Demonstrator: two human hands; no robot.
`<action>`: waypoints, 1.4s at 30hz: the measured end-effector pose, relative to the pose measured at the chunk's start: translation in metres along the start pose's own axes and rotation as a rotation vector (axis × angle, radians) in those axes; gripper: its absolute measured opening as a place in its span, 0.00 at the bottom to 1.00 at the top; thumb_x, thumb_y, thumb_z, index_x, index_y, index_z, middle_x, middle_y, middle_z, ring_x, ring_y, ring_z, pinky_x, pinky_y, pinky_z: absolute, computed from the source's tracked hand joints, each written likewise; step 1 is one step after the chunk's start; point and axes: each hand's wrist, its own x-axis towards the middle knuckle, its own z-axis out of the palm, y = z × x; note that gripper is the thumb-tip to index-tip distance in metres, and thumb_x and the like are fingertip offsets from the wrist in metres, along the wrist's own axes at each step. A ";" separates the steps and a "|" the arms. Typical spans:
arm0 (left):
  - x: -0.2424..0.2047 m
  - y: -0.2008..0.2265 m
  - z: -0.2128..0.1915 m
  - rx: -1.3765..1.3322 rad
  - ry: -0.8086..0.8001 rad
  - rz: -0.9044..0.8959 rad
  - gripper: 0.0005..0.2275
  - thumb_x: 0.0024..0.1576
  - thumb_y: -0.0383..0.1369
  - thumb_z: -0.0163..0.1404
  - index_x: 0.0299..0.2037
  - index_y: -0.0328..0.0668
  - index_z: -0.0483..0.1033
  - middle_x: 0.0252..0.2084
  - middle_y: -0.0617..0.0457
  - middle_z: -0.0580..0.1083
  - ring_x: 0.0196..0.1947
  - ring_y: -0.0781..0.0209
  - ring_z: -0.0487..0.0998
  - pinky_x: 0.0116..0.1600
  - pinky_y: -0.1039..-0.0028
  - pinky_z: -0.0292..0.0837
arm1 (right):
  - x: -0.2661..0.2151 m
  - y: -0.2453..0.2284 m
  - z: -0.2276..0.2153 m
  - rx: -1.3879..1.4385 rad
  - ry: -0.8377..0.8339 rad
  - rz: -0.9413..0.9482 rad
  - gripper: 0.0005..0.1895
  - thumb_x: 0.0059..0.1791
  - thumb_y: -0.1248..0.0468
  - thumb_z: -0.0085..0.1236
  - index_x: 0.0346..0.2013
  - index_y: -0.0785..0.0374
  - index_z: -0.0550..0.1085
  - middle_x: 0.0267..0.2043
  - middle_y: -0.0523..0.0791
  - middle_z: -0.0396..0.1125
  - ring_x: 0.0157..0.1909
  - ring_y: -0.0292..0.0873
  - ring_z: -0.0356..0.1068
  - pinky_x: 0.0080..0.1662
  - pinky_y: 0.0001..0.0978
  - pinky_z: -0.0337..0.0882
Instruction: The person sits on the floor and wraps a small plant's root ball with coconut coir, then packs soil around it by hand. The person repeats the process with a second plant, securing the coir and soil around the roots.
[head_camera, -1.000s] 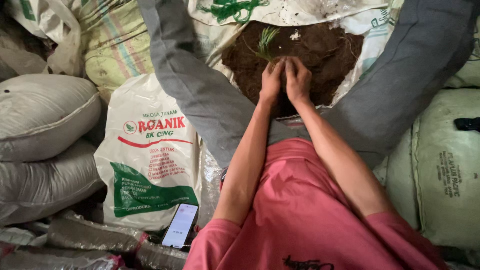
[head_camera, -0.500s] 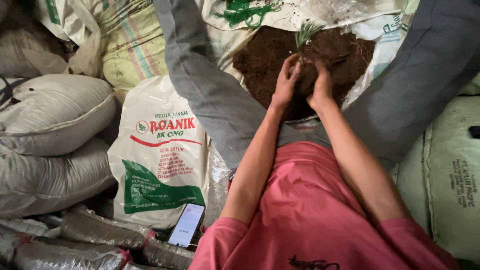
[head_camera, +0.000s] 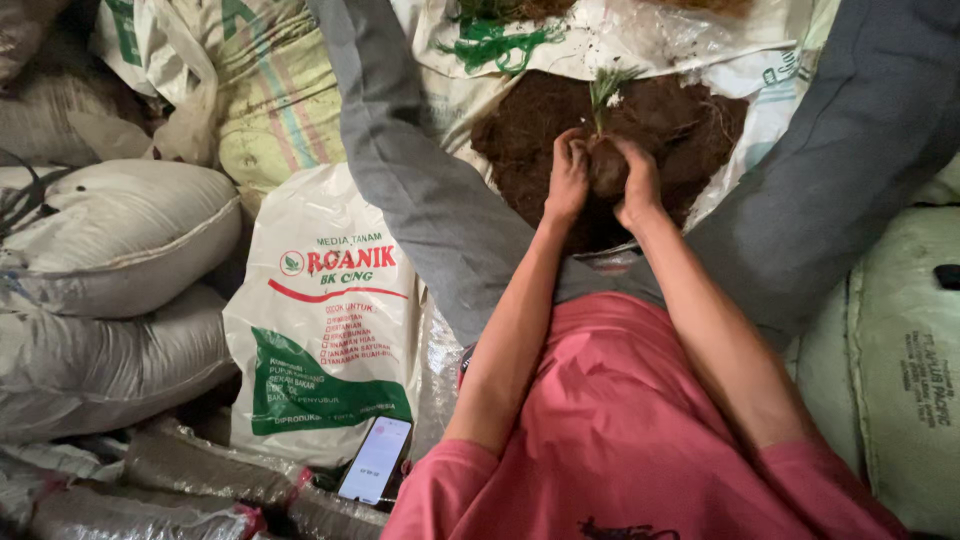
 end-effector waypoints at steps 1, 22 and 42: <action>0.001 -0.002 0.000 -0.038 0.016 0.033 0.19 0.72 0.41 0.37 0.64 0.35 0.63 0.57 0.42 0.70 0.54 0.53 0.72 0.61 0.67 0.69 | -0.001 -0.001 0.002 -0.001 -0.001 -0.012 0.14 0.53 0.56 0.53 0.47 0.61 0.79 0.48 0.42 0.75 0.51 0.40 0.73 0.55 0.34 0.70; -0.014 0.015 0.005 -0.189 -0.120 0.009 0.21 0.65 0.40 0.51 0.63 0.35 0.68 0.56 0.47 0.74 0.58 0.59 0.72 0.64 0.69 0.66 | -0.001 0.003 0.001 -0.101 -0.024 -0.102 0.10 0.52 0.63 0.57 0.44 0.64 0.78 0.44 0.44 0.75 0.46 0.39 0.73 0.50 0.31 0.72; -0.015 0.045 0.002 -0.152 -0.168 0.100 0.40 0.55 0.27 0.61 0.77 0.45 0.53 0.62 0.39 0.69 0.63 0.49 0.71 0.69 0.63 0.67 | 0.004 -0.005 0.006 0.063 -0.005 0.047 0.15 0.52 0.55 0.56 0.47 0.60 0.77 0.45 0.43 0.74 0.47 0.40 0.73 0.51 0.35 0.73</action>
